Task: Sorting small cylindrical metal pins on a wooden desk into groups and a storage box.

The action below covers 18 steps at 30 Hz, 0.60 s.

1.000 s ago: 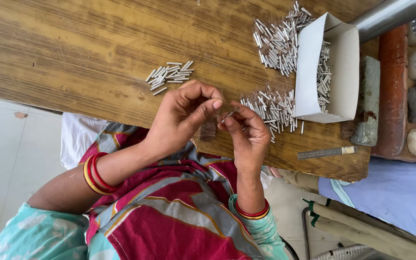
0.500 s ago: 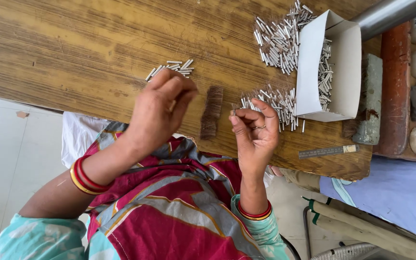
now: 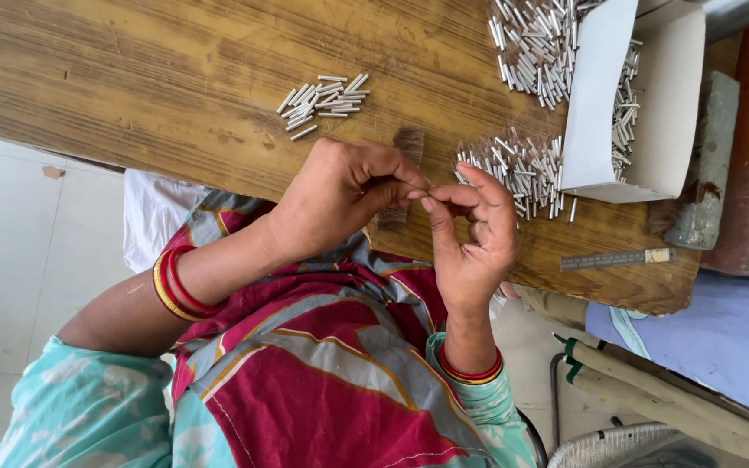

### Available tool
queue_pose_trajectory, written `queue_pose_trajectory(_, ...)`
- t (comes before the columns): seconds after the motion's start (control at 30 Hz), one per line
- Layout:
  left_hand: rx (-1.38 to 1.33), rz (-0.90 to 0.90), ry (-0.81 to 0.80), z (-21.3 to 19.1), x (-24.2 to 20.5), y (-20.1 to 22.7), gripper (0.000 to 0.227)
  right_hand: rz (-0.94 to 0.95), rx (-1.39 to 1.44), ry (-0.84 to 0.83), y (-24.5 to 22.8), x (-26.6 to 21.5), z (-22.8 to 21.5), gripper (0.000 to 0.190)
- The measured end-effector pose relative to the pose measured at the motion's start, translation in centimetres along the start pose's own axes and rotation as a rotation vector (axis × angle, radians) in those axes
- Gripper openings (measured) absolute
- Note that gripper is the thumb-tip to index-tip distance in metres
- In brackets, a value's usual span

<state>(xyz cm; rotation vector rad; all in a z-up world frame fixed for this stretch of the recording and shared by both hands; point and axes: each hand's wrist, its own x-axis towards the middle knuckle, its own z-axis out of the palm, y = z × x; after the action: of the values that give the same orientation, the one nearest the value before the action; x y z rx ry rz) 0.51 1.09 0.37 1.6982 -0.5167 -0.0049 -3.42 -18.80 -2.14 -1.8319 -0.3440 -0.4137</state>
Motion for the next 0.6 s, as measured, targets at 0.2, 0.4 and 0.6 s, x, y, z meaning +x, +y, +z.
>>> queue_pose_trajectory(0.2, -0.09, -0.009, 0.122, 1.5, -0.6, -0.5, 0.011, 0.072, 0.206, 0.061, 0.3, -0.1, 0.3, 0.048)
queue_pose_trajectory(0.4, -0.106, 0.029, 0.183, 2.5, -1.2, -1.0, 0.012, 0.148, 0.285, 0.099, 0.2, 0.2, 0.1, 0.049)
queue_pose_trajectory(0.6, 0.089, 0.159, 0.08, 2.6, -1.6, -0.1, 0.049, 0.14, 0.266, 0.155, 1.0, 0.1, -0.2, 0.046)
